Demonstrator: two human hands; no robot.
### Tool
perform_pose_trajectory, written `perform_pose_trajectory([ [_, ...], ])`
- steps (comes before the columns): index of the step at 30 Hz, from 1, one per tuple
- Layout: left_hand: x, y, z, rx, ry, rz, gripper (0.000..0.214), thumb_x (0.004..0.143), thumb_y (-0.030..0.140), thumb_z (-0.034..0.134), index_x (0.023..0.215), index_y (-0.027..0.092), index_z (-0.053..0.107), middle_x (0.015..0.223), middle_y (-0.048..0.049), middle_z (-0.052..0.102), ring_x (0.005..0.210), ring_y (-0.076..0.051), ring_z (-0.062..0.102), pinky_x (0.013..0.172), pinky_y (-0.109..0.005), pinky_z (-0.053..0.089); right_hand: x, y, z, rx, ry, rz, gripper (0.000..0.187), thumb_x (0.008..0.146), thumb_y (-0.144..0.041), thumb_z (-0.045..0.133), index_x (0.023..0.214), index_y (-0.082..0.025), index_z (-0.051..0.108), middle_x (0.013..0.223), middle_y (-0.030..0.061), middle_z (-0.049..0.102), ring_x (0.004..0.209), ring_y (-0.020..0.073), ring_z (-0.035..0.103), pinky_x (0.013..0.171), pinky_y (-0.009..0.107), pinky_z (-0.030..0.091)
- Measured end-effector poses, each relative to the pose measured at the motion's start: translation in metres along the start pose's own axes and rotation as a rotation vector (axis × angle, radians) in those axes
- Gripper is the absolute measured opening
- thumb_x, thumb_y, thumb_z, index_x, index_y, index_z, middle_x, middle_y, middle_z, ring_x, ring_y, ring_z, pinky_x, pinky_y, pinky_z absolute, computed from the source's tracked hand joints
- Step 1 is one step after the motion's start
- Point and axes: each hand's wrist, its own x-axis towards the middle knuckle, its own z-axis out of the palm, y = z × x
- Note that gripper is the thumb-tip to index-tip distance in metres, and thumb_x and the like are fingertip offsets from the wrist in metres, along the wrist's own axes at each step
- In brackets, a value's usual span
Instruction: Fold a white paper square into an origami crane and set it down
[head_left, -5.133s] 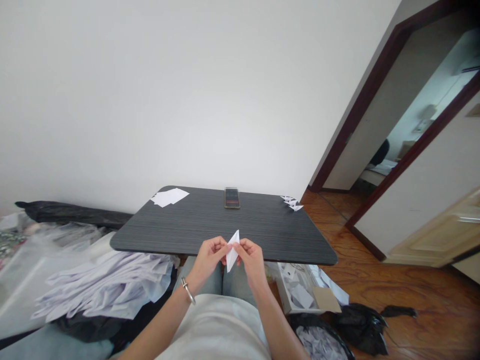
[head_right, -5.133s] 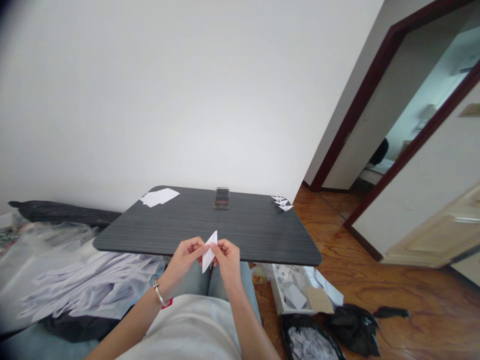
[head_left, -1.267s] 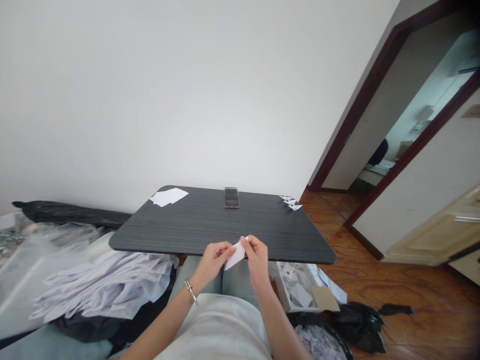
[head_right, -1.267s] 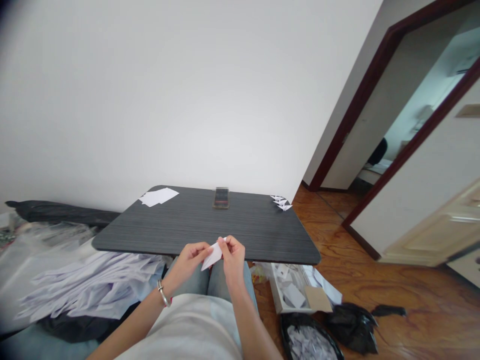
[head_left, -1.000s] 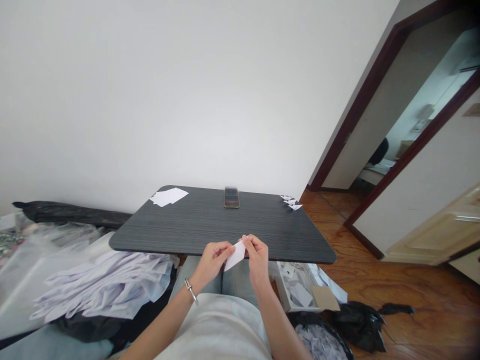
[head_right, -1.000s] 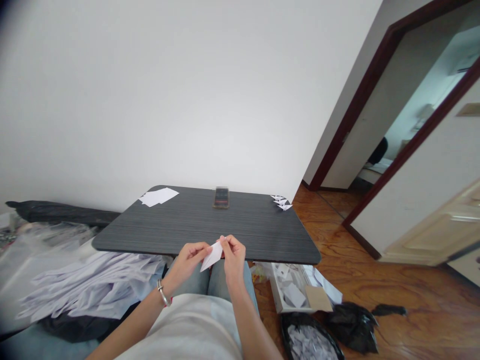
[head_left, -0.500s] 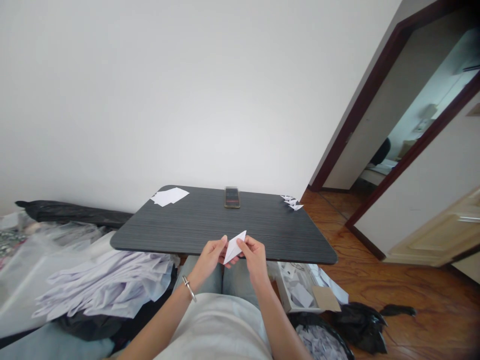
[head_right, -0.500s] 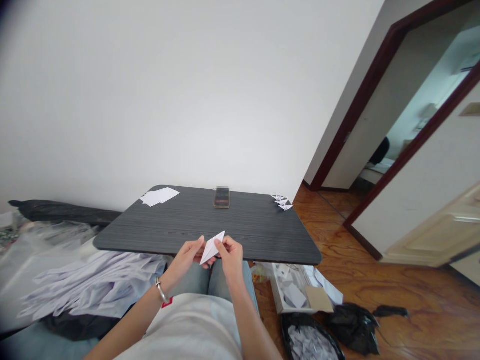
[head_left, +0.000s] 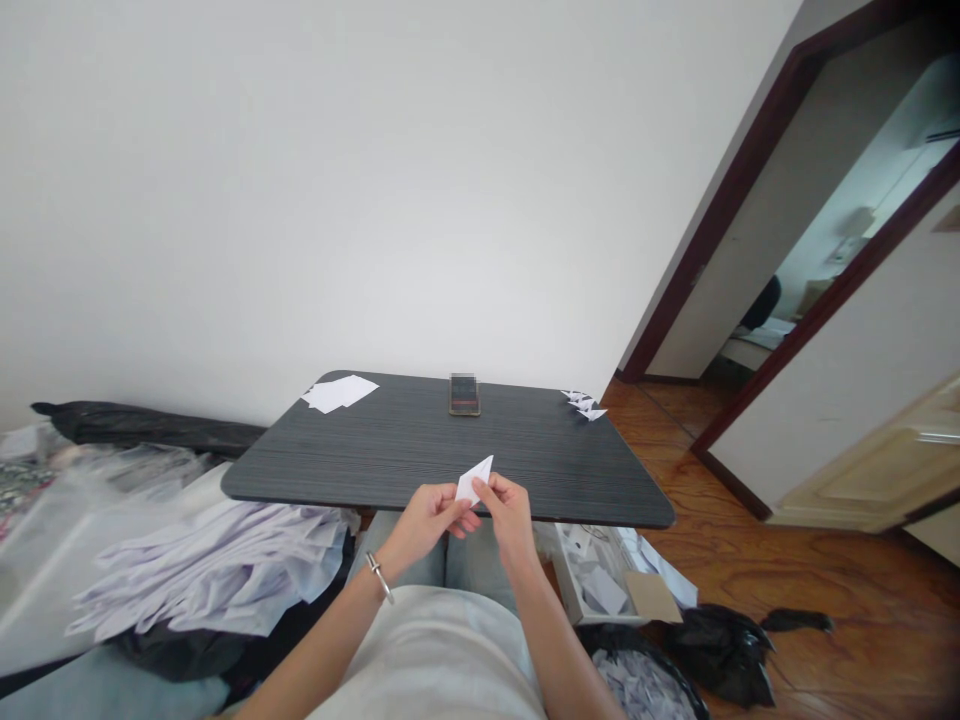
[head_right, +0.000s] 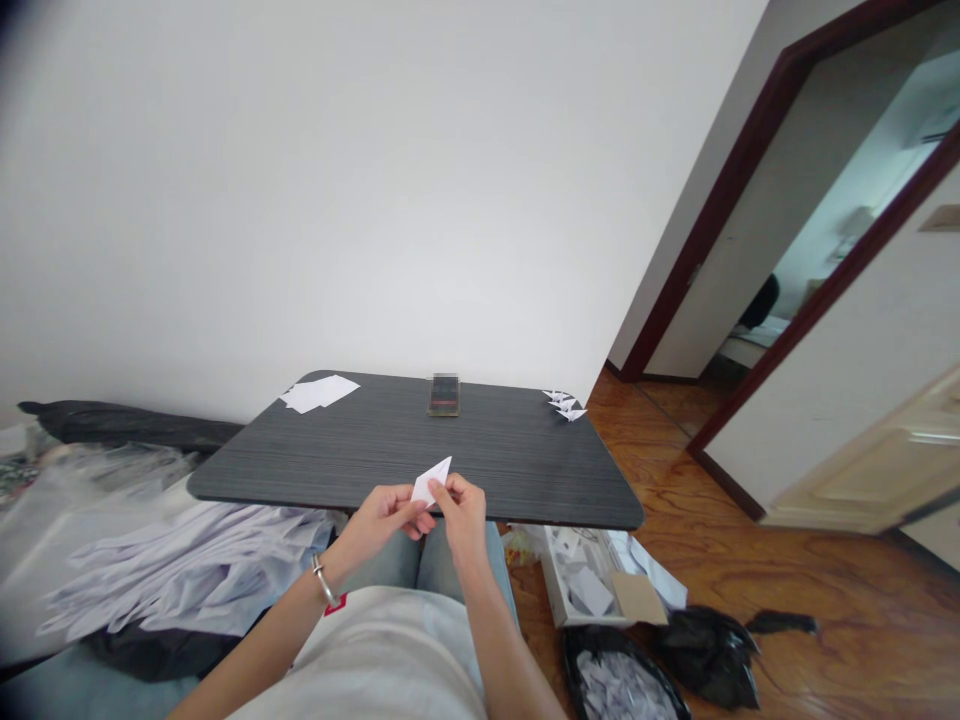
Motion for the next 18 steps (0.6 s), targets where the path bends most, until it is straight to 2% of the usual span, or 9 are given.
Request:
perform_pose_trajectory([
  [4,-0.002,0.0,0.001,0.016,-0.048,-0.006,0.029,0.072,0.037,0.059,0.075,0.008,0.06,0.067,-0.01,0.068,0.057,-0.014,0.062,0.054,-0.023,0.047,0.001,-0.001,-0.001,-0.009,0.047,0.005,0.031,0.071,-0.036,0.059,0.049,-0.015,0.05,0.048,-0.0029,0.049,0.049,0.0096,0.042,0.051,0.022,0.035],
  [9,-0.002,-0.005,0.0,0.012,-0.086,-0.013,0.026,0.074,0.034,0.058,0.079,0.009,0.061,0.07,-0.0103,0.069,0.058,-0.014,0.063,0.055,-0.022,0.047,0.004,0.002,-0.003,0.011,0.106,0.011,0.026,0.071,-0.036,0.059,0.056,-0.015,0.055,0.052,-0.0019,0.053,0.05,0.0106,0.044,0.052,0.023,0.035],
  [18,0.0,-0.014,-0.002,-0.024,-0.099,-0.027,0.025,0.075,0.033,0.057,0.081,0.009,0.06,0.069,-0.0096,0.069,0.056,-0.013,0.062,0.055,-0.023,0.047,0.008,0.015,-0.009,0.008,0.158,-0.037,0.026,0.073,-0.034,0.057,0.055,-0.015,0.054,0.052,-0.0026,0.052,0.051,0.0104,0.043,0.053,0.022,0.034],
])
